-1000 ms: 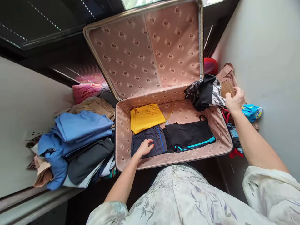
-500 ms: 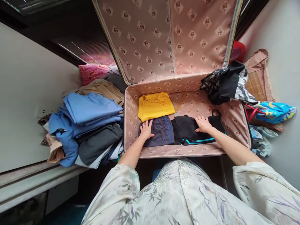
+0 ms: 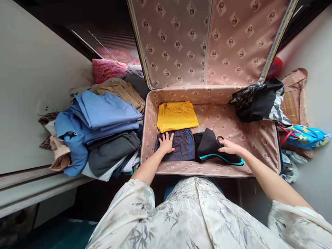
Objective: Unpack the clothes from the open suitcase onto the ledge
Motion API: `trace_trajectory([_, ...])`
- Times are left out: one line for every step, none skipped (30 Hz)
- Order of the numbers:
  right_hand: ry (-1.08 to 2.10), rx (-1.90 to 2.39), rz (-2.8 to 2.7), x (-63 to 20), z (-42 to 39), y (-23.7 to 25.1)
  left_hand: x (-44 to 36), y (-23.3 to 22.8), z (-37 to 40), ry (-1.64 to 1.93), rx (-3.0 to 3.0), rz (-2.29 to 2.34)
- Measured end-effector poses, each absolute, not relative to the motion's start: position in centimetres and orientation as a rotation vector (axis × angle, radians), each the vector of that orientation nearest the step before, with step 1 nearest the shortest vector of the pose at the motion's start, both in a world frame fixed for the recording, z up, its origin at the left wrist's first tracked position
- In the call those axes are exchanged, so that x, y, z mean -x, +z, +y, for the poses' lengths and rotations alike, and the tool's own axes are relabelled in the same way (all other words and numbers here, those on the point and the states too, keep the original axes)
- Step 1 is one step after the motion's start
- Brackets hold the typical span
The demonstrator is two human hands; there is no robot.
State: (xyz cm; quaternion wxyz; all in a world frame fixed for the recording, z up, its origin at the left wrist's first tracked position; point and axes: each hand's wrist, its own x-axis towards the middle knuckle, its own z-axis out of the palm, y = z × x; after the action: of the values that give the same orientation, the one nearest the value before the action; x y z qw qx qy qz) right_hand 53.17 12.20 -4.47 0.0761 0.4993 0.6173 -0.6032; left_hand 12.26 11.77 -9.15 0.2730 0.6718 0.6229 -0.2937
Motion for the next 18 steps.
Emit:
trace_trajectory([-1.919, -1.501, 1.799, -53.1, 12.4, -3.5, -12.3, -9.1, 11.7, -0.791, -1.808, 1.676])
trace_trajectory([-1.989, -1.487, 1.750, -53.1, 12.6, -2.4, -12.3, -9.1, 11.7, -0.791, -1.807, 1.675])
trace_trajectory([-2.021, -1.466, 1.721, -53.0, 12.8, -1.3, -12.3, -9.1, 11.7, -0.791, -1.803, 1.672])
trace_trajectory([-2.066, -1.461, 1.707, -52.8, 13.0, -0.2, -12.3, -9.0, 11.8, -0.792, -1.798, 1.669])
trace_trajectory([-2.119, -1.465, 1.705, -52.6, 13.2, 1.0, -12.3, -9.0, 11.8, -0.791, -1.794, 1.664])
trace_trajectory([-2.175, -1.487, 1.709, -52.5, 13.3, 2.1, -12.3, -9.0, 11.9, -0.790, -1.790, 1.657])
trace_trajectory([-2.229, -1.533, 1.712, -52.3, 13.4, 3.2, -12.2, -9.0, 12.0, -0.789, -1.786, 1.650])
trace_trajectory([-2.277, -1.607, 1.714, -52.2, 13.6, 4.3, -12.1, -9.0, 12.1, -0.789, -1.784, 1.644])
trace_trajectory([-2.314, -1.715, 1.716, -52.0, 13.7, 5.4, -12.0, -9.0, 12.1, -0.789, -1.782, 1.639])
trace_trajectory([-2.349, -1.858, 1.726, -51.9, 14.1, 6.4, -11.9, -9.1, 12.2, -0.788, -1.780, 1.638])
trace_trajectory([-2.390, -2.039, 1.747, -51.7, 14.6, 7.3, -11.7, -9.1, 12.3, -0.787, -1.777, 1.639])
trace_trajectory([-2.440, -2.244, 1.785, -51.6, 15.4, 8.2, -11.6, -9.1, 12.3, -0.782, -1.775, 1.641])
trace_trajectory([-2.498, -2.452, 1.841, -51.6, 16.7, 8.9, -11.4, -9.2, 12.4, -0.774, -1.775, 1.644])
trace_trajectory([-2.554, -2.647, 1.919, -51.7, 18.3, 9.5, -11.3, -9.2, 12.4, -0.765, -1.775, 1.647])
trace_trajectory([-2.598, -2.809, 2.027, -51.9, 20.2, 9.9, -11.2, -9.2, 12.5, -0.756, -1.776, 1.651])
trace_trajectory([-2.618, -2.934, 2.163, -52.4, 22.5, 10.1, -11.1, -9.3, 12.5, -0.747, -1.777, 1.654])
trace_trajectory([-2.576, -3.014, 2.331, -53.0, 24.9, 10.0, -11.1, -9.3, 12.5, -0.739, -1.778, 1.657])
trace_trajectory([-2.467, -3.094, 2.492, -53.8, 27.3, 9.6, -11.0, -9.4, 12.4, -0.726, -1.779, 1.662])
